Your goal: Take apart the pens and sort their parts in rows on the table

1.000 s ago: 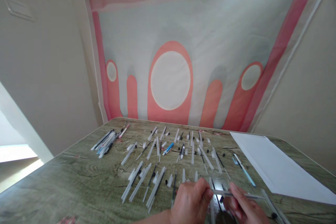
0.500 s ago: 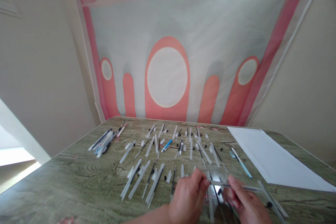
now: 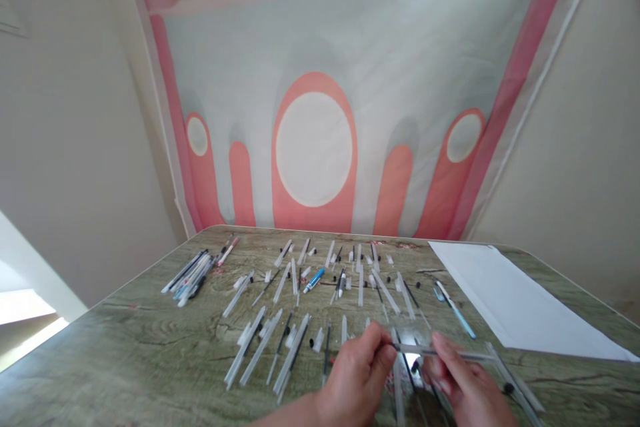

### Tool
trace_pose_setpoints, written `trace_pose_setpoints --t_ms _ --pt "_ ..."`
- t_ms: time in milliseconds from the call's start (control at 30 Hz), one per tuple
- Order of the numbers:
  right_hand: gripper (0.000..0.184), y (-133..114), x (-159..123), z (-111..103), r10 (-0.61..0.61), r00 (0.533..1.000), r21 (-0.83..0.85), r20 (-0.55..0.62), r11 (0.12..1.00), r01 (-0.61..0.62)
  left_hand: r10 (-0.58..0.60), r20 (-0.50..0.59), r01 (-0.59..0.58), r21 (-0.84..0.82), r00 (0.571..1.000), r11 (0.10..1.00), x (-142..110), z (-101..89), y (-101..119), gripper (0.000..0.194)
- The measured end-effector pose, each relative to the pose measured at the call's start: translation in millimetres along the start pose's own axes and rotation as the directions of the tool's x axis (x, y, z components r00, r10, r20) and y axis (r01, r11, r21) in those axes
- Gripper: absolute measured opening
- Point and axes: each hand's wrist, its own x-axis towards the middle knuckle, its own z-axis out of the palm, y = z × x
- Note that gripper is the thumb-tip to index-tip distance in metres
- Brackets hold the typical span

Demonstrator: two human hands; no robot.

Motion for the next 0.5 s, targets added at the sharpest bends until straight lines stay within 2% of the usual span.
trace_pose_setpoints --t_ms 133,200,400,500 --pt "0.048 2.0 -0.2 0.0 -0.011 1.000 -0.007 0.007 1.000 0.011 -0.069 0.071 0.075 -0.094 0.995 0.993 1.6 0.6 0.8 0.033" --pt "0.048 1.8 -0.4 0.6 -0.020 1.000 -0.019 0.008 1.000 0.020 -0.084 0.071 0.091 -0.101 0.994 0.991 1.7 0.6 0.4 0.034" --pt "0.049 1.6 0.8 1.1 -0.038 0.999 -0.021 0.019 0.999 0.038 0.018 0.038 -0.018 0.010 0.999 1.000 0.3 -0.8 -2.4 0.027" --pt "0.049 -0.2 0.7 3.6 -0.078 0.997 -0.070 -0.020 0.995 0.076 -0.008 0.048 0.007 0.021 0.999 1.000 1.3 -1.4 -2.8 0.032"
